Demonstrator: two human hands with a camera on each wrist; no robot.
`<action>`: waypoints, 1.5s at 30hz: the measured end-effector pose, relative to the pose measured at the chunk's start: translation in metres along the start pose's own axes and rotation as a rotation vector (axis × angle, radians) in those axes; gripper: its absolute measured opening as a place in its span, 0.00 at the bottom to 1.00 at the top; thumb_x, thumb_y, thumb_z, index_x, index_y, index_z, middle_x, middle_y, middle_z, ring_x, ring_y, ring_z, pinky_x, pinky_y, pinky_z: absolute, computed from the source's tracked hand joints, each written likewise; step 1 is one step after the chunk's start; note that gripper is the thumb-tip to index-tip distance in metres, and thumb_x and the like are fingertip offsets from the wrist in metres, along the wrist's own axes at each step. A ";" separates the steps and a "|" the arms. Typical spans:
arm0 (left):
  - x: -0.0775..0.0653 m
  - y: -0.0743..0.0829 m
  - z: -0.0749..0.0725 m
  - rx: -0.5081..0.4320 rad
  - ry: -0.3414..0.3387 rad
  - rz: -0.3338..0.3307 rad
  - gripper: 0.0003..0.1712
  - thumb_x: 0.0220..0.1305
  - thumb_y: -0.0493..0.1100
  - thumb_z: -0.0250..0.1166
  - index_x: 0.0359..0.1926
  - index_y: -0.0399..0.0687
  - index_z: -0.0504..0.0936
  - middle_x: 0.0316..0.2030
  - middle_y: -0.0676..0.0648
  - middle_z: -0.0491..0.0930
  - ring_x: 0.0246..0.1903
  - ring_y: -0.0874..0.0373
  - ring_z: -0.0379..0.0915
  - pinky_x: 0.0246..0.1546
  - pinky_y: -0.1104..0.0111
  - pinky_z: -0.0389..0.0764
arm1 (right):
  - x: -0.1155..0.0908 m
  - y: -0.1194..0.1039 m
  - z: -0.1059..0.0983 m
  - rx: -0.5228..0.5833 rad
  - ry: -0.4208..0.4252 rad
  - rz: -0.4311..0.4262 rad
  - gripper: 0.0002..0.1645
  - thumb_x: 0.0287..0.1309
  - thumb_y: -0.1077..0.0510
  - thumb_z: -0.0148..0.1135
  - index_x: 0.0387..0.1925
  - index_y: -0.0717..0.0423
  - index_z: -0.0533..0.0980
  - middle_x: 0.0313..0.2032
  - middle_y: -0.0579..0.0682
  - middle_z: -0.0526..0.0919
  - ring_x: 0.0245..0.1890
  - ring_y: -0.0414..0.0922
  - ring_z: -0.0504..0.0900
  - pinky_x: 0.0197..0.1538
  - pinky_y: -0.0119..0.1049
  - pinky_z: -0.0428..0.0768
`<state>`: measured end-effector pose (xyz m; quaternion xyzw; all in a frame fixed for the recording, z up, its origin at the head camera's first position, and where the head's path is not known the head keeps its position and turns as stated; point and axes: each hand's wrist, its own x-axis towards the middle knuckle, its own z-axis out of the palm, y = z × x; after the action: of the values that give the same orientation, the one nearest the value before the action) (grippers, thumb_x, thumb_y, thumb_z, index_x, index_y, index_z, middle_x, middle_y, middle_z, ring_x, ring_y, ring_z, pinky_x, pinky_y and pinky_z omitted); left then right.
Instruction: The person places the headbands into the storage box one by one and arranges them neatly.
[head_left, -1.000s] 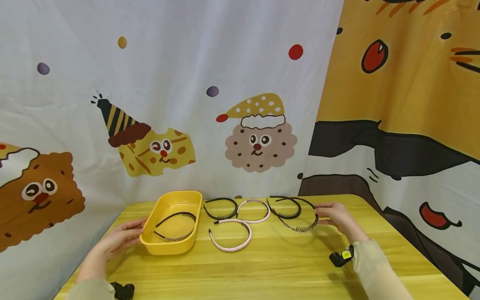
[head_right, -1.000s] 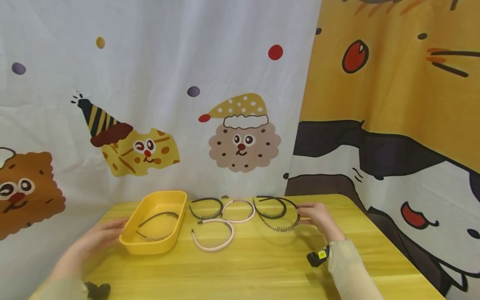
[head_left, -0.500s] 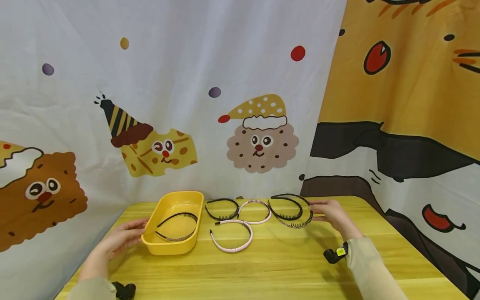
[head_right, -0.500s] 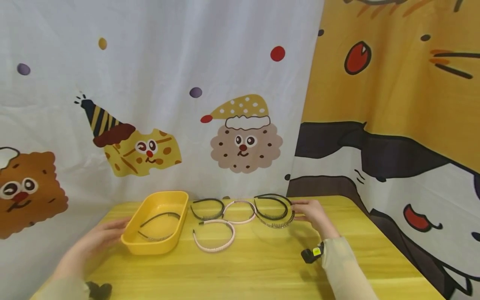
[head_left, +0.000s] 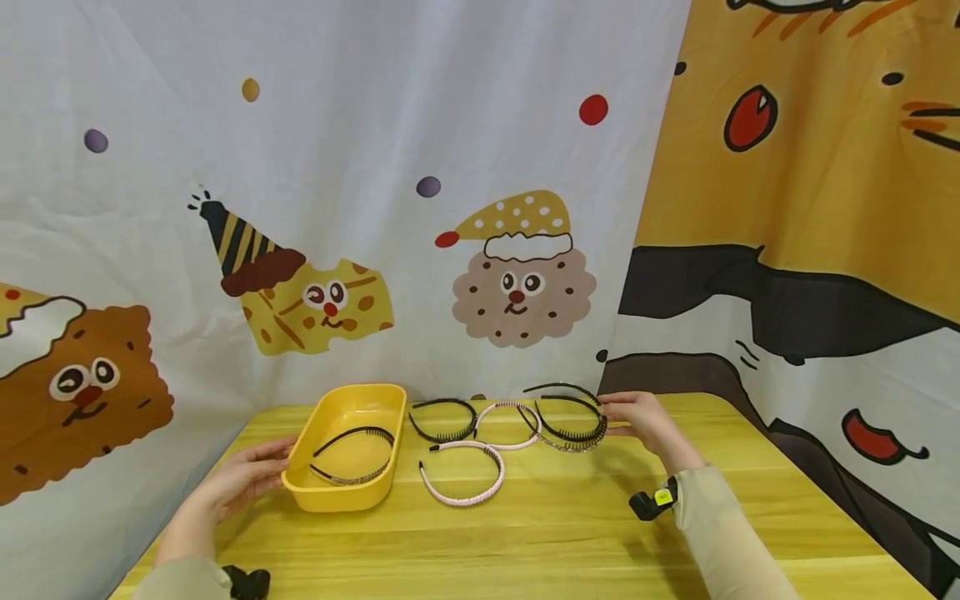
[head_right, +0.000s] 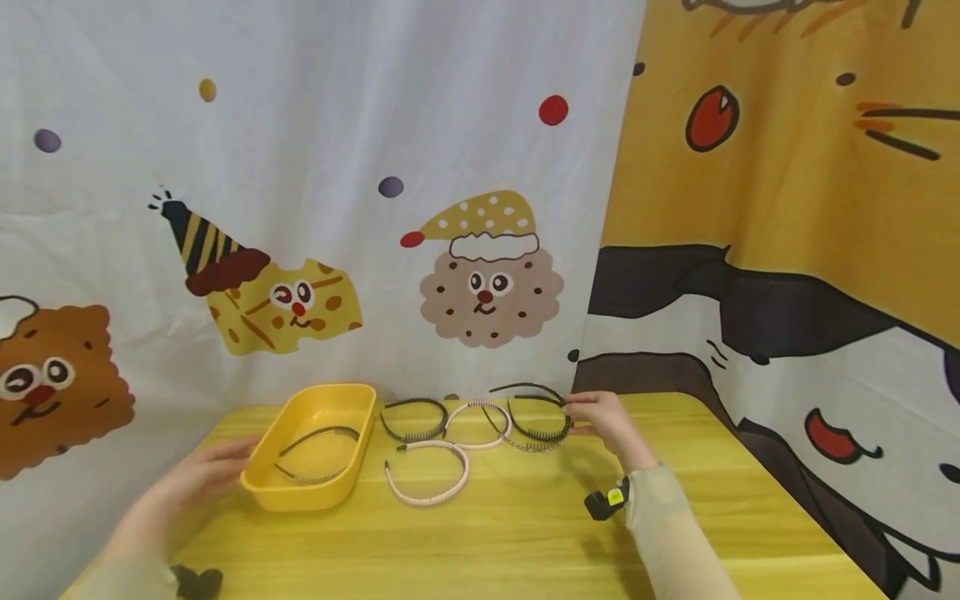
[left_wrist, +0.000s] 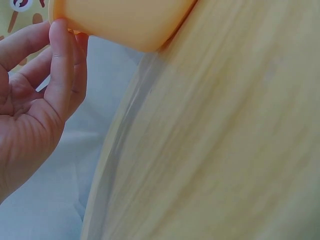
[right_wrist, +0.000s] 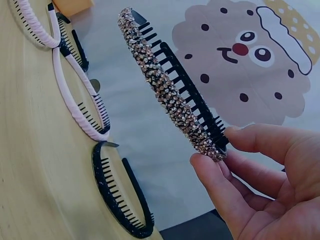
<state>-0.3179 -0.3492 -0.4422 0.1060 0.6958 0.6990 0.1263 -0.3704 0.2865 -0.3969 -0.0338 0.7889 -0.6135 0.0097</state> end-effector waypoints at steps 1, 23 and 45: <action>0.000 -0.001 -0.001 -0.005 -0.001 -0.003 0.28 0.71 0.34 0.56 0.70 0.33 0.63 0.48 0.57 0.78 0.45 0.59 0.79 0.43 0.69 0.81 | 0.000 0.000 0.001 0.000 -0.003 0.000 0.27 0.65 0.64 0.59 0.61 0.76 0.68 0.58 0.71 0.69 0.46 0.54 0.77 0.50 0.51 0.80; 0.002 -0.002 -0.002 0.012 -0.004 0.013 0.32 0.71 0.34 0.55 0.70 0.27 0.56 0.50 0.56 0.77 0.45 0.59 0.79 0.43 0.69 0.82 | 0.013 -0.013 0.037 0.040 -0.042 -0.030 0.24 0.62 0.66 0.60 0.58 0.75 0.71 0.50 0.65 0.77 0.44 0.51 0.80 0.50 0.55 0.79; 0.002 -0.005 -0.003 0.021 0.026 0.005 0.30 0.71 0.34 0.56 0.70 0.32 0.61 0.49 0.56 0.77 0.44 0.59 0.79 0.42 0.70 0.82 | 0.026 -0.021 0.080 0.100 -0.059 -0.038 0.23 0.61 0.66 0.59 0.57 0.73 0.73 0.56 0.68 0.73 0.48 0.51 0.79 0.47 0.49 0.82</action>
<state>-0.3204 -0.3513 -0.4470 0.1003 0.7045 0.6933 0.1144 -0.3910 0.2028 -0.3959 -0.0665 0.7559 -0.6508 0.0231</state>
